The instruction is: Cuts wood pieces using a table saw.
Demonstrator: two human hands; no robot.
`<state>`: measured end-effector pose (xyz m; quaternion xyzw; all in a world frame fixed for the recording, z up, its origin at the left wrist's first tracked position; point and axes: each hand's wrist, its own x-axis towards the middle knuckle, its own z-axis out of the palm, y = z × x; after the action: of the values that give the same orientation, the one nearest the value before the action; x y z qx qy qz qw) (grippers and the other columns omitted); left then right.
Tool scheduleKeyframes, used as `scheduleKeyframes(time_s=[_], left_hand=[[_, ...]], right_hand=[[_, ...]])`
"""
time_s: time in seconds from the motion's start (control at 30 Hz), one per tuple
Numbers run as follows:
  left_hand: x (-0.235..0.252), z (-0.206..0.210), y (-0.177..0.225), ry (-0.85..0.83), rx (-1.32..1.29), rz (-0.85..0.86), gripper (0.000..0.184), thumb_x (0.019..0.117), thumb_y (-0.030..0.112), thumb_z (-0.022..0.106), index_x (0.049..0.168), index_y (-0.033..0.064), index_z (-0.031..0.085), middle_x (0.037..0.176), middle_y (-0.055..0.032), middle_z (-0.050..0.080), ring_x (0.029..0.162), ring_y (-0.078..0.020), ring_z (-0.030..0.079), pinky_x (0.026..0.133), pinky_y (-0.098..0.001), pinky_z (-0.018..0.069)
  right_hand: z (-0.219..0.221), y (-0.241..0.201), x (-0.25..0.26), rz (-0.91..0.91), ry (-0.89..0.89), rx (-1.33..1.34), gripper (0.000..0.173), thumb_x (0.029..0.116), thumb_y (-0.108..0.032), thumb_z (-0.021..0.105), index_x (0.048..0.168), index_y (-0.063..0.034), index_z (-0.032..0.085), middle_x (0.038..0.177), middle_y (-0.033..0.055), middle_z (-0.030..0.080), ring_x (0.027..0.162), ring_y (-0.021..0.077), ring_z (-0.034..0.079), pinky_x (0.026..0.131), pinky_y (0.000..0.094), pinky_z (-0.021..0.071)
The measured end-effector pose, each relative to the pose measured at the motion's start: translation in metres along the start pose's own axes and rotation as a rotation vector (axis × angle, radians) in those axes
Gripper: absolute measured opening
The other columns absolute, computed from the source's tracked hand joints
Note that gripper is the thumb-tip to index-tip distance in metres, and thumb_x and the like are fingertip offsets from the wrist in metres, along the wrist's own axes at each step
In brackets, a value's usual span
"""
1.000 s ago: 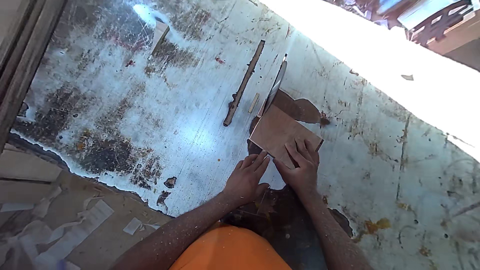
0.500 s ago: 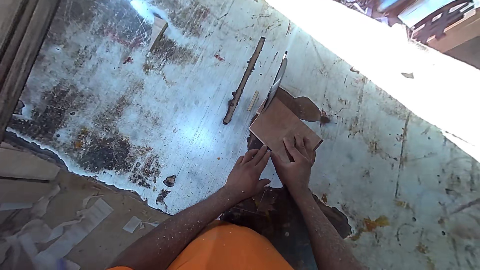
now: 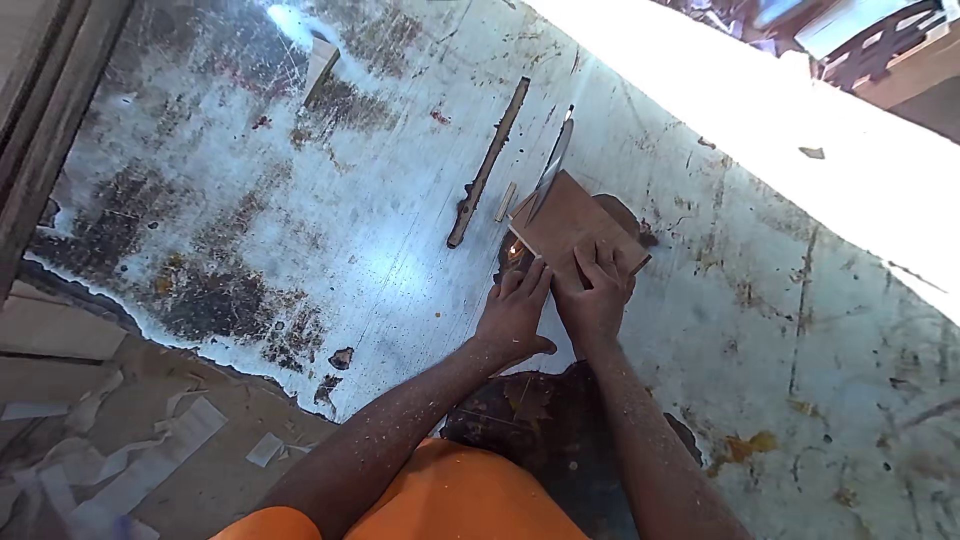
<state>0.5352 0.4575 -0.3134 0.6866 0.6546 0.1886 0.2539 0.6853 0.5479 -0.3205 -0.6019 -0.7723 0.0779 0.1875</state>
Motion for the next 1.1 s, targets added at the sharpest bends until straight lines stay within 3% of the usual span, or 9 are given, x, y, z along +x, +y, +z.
scheduleKeyframes(time_s=[0.17, 0.27, 0.57, 0.7, 1.1], left_hand=[[0.015, -0.007, 0.012, -0.044, 0.043, -0.058, 0.139, 0.0552, 0.059, 0.094, 0.165, 0.0133, 0.022, 0.174, 0.0006, 0.009, 0.144, -0.0309, 0.036, 0.107, -0.0491, 0.0438], [-0.006, -0.005, 0.012, -0.029, 0.025, -0.029, 0.128, 0.0621, 0.054, 0.093, 0.164, 0.0143, 0.026, 0.173, -0.0009, 0.013, 0.149, -0.0311, 0.031, 0.112, -0.0512, 0.0399], [-0.072, 0.001, 0.006, -0.101, 0.018, 0.036, 0.099, 0.0860, 0.053, 0.075, 0.164, 0.0175, 0.027, 0.173, 0.0038, 0.012, 0.156, -0.0219, 0.018, 0.115, -0.0430, 0.0376], [-0.071, 0.000, 0.004, -0.125, 0.003, 0.019, 0.100, 0.0845, 0.050, 0.077, 0.164, 0.0176, 0.026, 0.173, 0.0044, 0.011, 0.156, -0.0216, 0.018, 0.115, -0.0431, 0.0371], [-0.055, -0.005, -0.001, -0.075, -0.001, 0.013, 0.115, 0.0718, 0.053, 0.088, 0.163, 0.0168, 0.029, 0.173, 0.0054, 0.015, 0.144, -0.0262, 0.037, 0.101, -0.0437, 0.0479]], right_hand=[[0.002, 0.003, 0.013, -0.004, 0.004, 0.004, 0.067, 0.0872, -0.071, 0.059, 0.141, -0.0314, 0.064, 0.160, -0.0017, 0.046, 0.155, 0.0274, 0.027, 0.124, 0.0637, 0.0149], [-0.005, 0.007, -0.003, -0.069, -0.006, 0.013, 0.066, 0.0881, -0.069, 0.060, 0.142, -0.0301, 0.063, 0.161, -0.0017, 0.045, 0.155, 0.0273, 0.028, 0.124, 0.0628, 0.0170], [-0.010, 0.006, -0.064, -0.086, -0.013, 0.027, 0.069, 0.0842, -0.073, 0.063, 0.139, -0.0316, 0.065, 0.160, -0.0050, 0.045, 0.156, 0.0269, 0.026, 0.125, 0.0617, 0.0147], [-0.007, 0.006, -0.067, -0.072, -0.006, 0.018, 0.069, 0.0840, -0.073, 0.063, 0.139, -0.0325, 0.065, 0.160, -0.0049, 0.046, 0.156, 0.0266, 0.026, 0.124, 0.0630, 0.0150], [-0.002, -0.009, -0.057, -0.002, -0.001, 0.011, 0.066, 0.0864, -0.070, 0.064, 0.140, -0.0312, 0.065, 0.161, -0.0037, 0.044, 0.155, 0.0270, 0.026, 0.124, 0.0639, 0.0152]])
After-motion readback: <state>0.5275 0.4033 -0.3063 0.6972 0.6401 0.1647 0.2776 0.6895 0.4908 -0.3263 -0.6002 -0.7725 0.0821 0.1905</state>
